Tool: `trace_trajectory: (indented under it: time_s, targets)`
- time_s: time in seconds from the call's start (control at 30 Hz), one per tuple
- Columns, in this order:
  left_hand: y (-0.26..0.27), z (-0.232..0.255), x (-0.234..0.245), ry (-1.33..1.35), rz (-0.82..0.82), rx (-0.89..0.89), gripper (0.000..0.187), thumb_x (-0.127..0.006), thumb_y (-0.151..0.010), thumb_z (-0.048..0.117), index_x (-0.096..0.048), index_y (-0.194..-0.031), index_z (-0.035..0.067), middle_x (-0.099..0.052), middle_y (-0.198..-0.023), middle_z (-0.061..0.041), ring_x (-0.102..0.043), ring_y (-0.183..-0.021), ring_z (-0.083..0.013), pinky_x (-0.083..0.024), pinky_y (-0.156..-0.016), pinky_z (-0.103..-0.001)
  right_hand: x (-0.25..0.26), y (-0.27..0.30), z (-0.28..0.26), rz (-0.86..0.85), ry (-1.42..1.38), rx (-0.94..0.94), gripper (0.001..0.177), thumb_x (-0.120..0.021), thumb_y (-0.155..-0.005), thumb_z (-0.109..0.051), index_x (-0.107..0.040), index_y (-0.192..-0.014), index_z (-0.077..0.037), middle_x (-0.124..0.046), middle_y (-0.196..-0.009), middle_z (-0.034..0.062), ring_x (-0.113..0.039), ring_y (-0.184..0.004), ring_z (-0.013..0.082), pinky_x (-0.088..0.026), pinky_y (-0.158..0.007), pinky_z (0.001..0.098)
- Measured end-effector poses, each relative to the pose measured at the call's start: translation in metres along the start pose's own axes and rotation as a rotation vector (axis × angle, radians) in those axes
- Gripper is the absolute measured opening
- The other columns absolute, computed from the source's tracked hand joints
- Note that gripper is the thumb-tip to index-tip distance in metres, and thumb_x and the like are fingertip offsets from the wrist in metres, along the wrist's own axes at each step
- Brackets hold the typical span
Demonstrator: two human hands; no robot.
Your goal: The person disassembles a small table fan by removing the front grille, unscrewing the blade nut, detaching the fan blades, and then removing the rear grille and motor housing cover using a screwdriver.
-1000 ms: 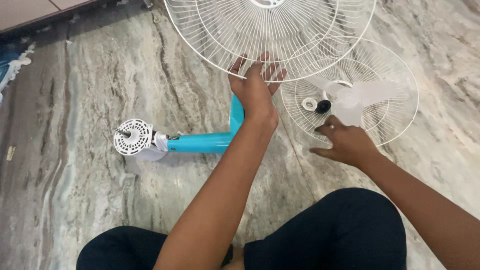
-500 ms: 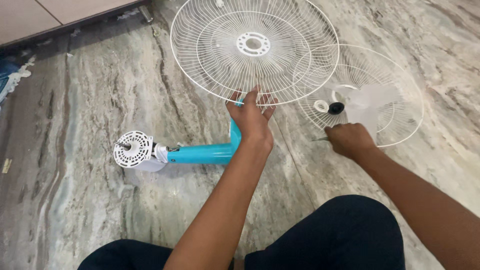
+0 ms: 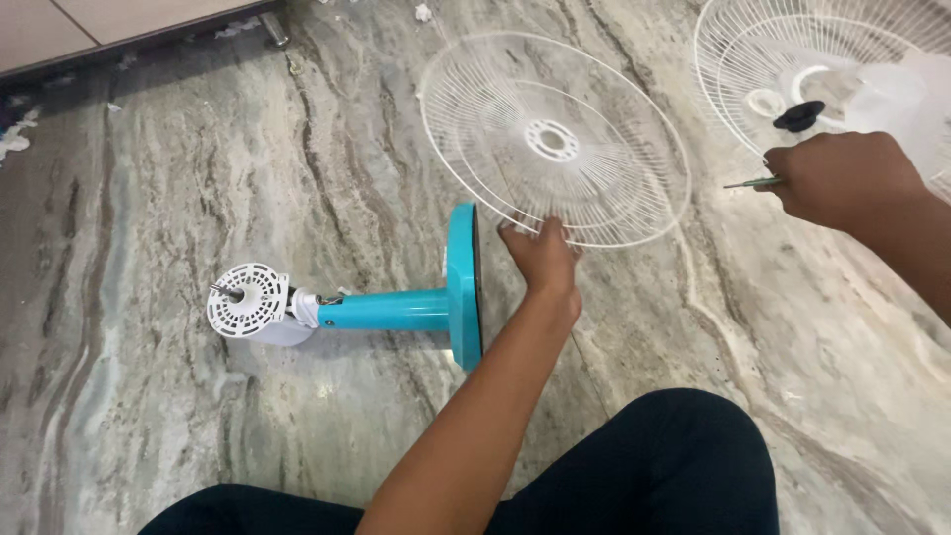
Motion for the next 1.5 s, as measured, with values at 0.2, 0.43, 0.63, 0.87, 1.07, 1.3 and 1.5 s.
trace_trajectory:
  time_s: [0.2,0.43,0.63,0.87,1.07,1.3,1.5]
  targets:
    - [0.013,-0.072,0.013,0.037,-0.081,0.366,0.062,-0.052,-0.093,0.003,-0.031,-0.149,0.019,-0.054,-0.133,-0.012,-0.064,-0.110,-0.0290,-0.059,-0.087,-0.044,0.027,0.011,-0.072,-0.002,-0.050,0.200,0.020,-0.063,-0.088,-0.021,-0.070,-0.107,-0.018,-0.076,-0.093,0.0056,-0.076,-0.086,0.0278,-0.059,-0.071,0.0441]
    - [-0.010,-0.142,0.048,0.038,-0.124,0.438,0.048,-0.058,-0.098,0.006,-0.036,-0.137,0.023,-0.056,-0.129,-0.010,-0.060,-0.103,-0.0220,-0.059,-0.087,-0.041,0.015,0.028,-0.187,0.011,-0.226,0.466,0.018,-0.071,-0.081,-0.025,-0.072,-0.094,-0.014,-0.074,-0.088,0.0079,-0.074,-0.085,0.0273,-0.058,-0.069,0.0428]
    - [-0.048,-0.169,0.098,0.146,-0.286,0.448,0.028,-0.056,-0.100,0.018,-0.050,-0.126,0.022,-0.057,-0.124,-0.007,-0.062,-0.104,-0.0195,-0.056,-0.085,-0.038,-0.013,0.022,-0.222,0.072,-0.389,0.442,0.026,-0.069,-0.083,-0.020,-0.071,-0.108,-0.014,-0.075,-0.089,0.0083,-0.074,-0.082,0.0299,-0.058,-0.065,0.0445]
    - [0.037,-0.118,0.145,-0.477,-0.461,0.619,0.062,-0.053,-0.098,0.031,-0.037,-0.155,0.014,-0.055,-0.137,-0.004,-0.056,-0.118,-0.0175,-0.048,-0.099,-0.033,-0.048,0.014,-0.235,0.035,-0.451,0.433,0.029,-0.067,-0.090,-0.039,-0.072,-0.108,-0.016,-0.074,-0.093,0.0062,-0.073,-0.088,0.0302,-0.057,-0.070,0.0452]
    - [0.131,0.084,0.184,-0.982,-1.342,0.308,0.054,-0.064,-0.102,0.035,-0.059,-0.146,0.004,-0.071,-0.129,-0.012,-0.067,-0.124,-0.0238,-0.051,-0.106,-0.037,-0.031,0.011,-0.227,-0.122,-0.568,0.286,0.048,-0.074,-0.081,-0.057,-0.075,-0.106,-0.016,-0.077,-0.092,0.0086,-0.074,-0.087,0.0293,-0.058,-0.074,0.0433]
    - [0.049,0.322,0.242,-0.625,-0.397,-0.555,0.040,-0.072,-0.101,0.013,-0.060,-0.137,-0.001,-0.068,-0.136,-0.016,-0.064,-0.128,-0.0318,-0.056,-0.112,-0.047,0.114,0.045,-0.226,0.497,-1.480,0.067,0.025,-0.052,-0.112,-0.026,-0.056,-0.120,-0.002,-0.061,-0.086,0.0055,-0.053,-0.072,0.0102,-0.043,-0.065,0.0274]
    - [-0.020,0.297,0.308,-1.074,-0.021,-0.746,0.125,-0.103,-0.069,0.018,-0.020,-0.161,0.003,-0.028,-0.163,-0.022,-0.036,-0.150,-0.0373,-0.035,-0.120,-0.046,0.189,0.064,-0.335,0.515,-1.769,0.465,0.018,-0.052,-0.111,-0.003,-0.038,-0.123,-0.004,-0.054,-0.088,0.0009,-0.049,-0.076,0.0067,-0.040,-0.066,0.0237]
Point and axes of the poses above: each hand's wrist, its own y-axis away from the middle knuckle, its own x-axis out of the back of the hand, z = x × y, the point moved 4 cm from there along -y, towards the middle knuckle
